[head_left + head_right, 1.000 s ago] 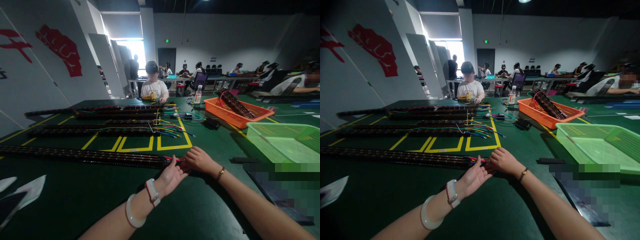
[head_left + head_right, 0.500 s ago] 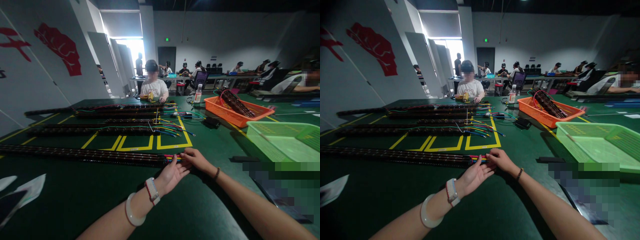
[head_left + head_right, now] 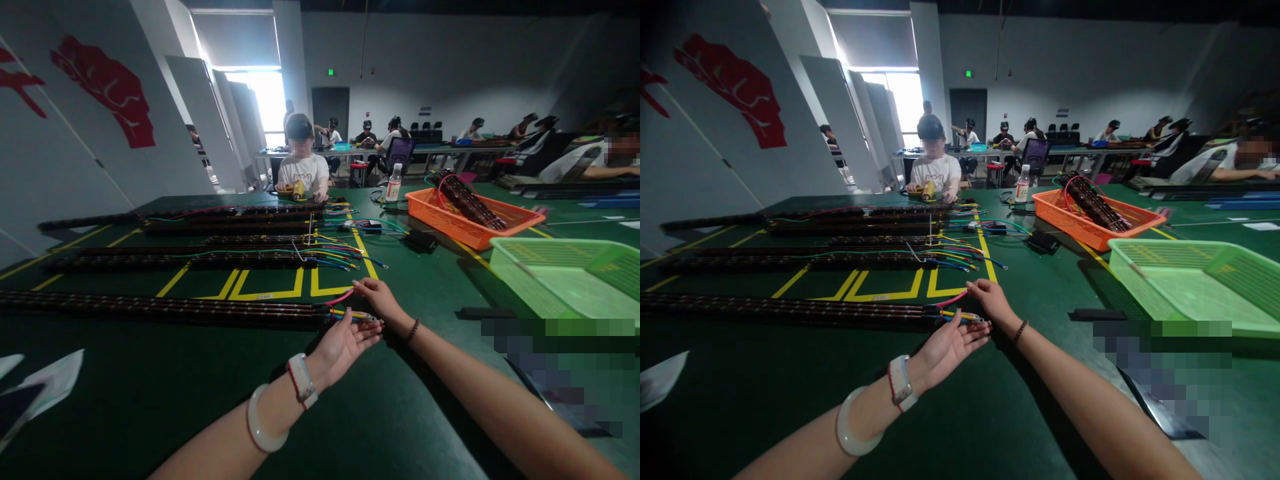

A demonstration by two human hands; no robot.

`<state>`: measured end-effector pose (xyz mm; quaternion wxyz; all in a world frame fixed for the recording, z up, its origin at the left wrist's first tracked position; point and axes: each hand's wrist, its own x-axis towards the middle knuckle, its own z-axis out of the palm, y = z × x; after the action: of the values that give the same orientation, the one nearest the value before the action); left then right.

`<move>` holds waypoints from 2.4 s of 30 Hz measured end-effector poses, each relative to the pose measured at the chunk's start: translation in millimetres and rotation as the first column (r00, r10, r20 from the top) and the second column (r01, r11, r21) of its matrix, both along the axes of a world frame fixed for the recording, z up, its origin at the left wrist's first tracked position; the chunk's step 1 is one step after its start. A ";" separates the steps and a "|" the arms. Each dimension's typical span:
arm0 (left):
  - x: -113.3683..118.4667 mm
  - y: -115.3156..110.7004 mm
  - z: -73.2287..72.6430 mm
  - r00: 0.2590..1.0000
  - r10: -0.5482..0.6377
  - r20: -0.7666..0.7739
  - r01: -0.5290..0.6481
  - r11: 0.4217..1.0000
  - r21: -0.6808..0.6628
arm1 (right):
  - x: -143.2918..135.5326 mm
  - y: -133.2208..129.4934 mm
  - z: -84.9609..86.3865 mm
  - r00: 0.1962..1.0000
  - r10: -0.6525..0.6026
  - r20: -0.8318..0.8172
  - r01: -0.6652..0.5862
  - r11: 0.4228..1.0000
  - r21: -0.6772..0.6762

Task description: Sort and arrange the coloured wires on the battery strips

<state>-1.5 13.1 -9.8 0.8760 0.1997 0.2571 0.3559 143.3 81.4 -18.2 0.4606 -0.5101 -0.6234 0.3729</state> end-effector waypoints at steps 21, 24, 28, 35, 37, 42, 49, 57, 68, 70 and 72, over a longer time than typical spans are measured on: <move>1.1 -0.9 -2.5 0.999 0.048 0.004 -0.048 0.999 0.003 | 27.3 -40.5 8.6 0.683 -0.065 0.728 -0.444 0.755 0.483; 2.1 -1.5 -2.7 0.996 0.085 -0.027 -0.084 0.995 0.051 | 27.3 -38.2 5.9 0.708 -0.054 0.705 -0.405 0.786 0.467; 2.5 -3.0 -2.1 0.990 0.129 -0.054 -0.124 0.988 0.090 | 27.3 -36.1 4.0 0.755 -0.048 0.654 -0.300 0.861 0.410; -1.3 -6.6 4.0 0.992 0.078 -0.097 -0.071 0.995 0.075 | 24.8 -28.7 2.9 0.788 -0.052 0.613 -0.136 0.957 0.256; -3.0 -7.3 7.1 0.992 0.063 -0.108 -0.056 0.996 0.066 | 23.5 -27.7 2.9 0.777 -0.074 0.625 -0.104 0.964 0.244; -6.5 -8.0 12.4 0.983 0.042 -0.178 -0.035 0.998 0.046 | 22.9 -29.5 2.3 0.722 -0.138 0.678 -0.088 0.954 0.287; -6.3 -8.1 10.1 0.983 0.026 -0.179 -0.017 0.999 0.048 | 28.3 -42.8 14.3 0.656 -0.241 0.715 -0.202 0.857 0.474; -4.0 -5.5 3.3 0.986 0.077 -0.149 -0.072 0.996 0.044 | 28.5 -55.0 22.1 0.553 -0.326 0.767 -0.525 0.579 0.624; -4.3 -4.8 3.1 0.983 -0.050 -0.176 0.066 0.994 0.083 | 26.5 -45.9 12.4 0.617 -0.333 0.714 -0.409 0.639 0.651; -5.0 -5.7 5.5 0.965 -0.124 -0.231 0.154 0.981 0.118 | 26.8 -45.2 12.3 0.591 -0.334 0.734 -0.400 0.669 0.626; -5.5 -7.9 8.9 0.938 -0.159 -0.308 0.226 0.955 0.194 | 26.6 -44.2 12.3 0.559 -0.346 0.754 -0.358 0.719 0.595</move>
<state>-7.0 5.2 -0.9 0.8313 0.3725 0.3188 0.2619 169.9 37.3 -5.9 0.2650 -0.4081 -0.8563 -0.1732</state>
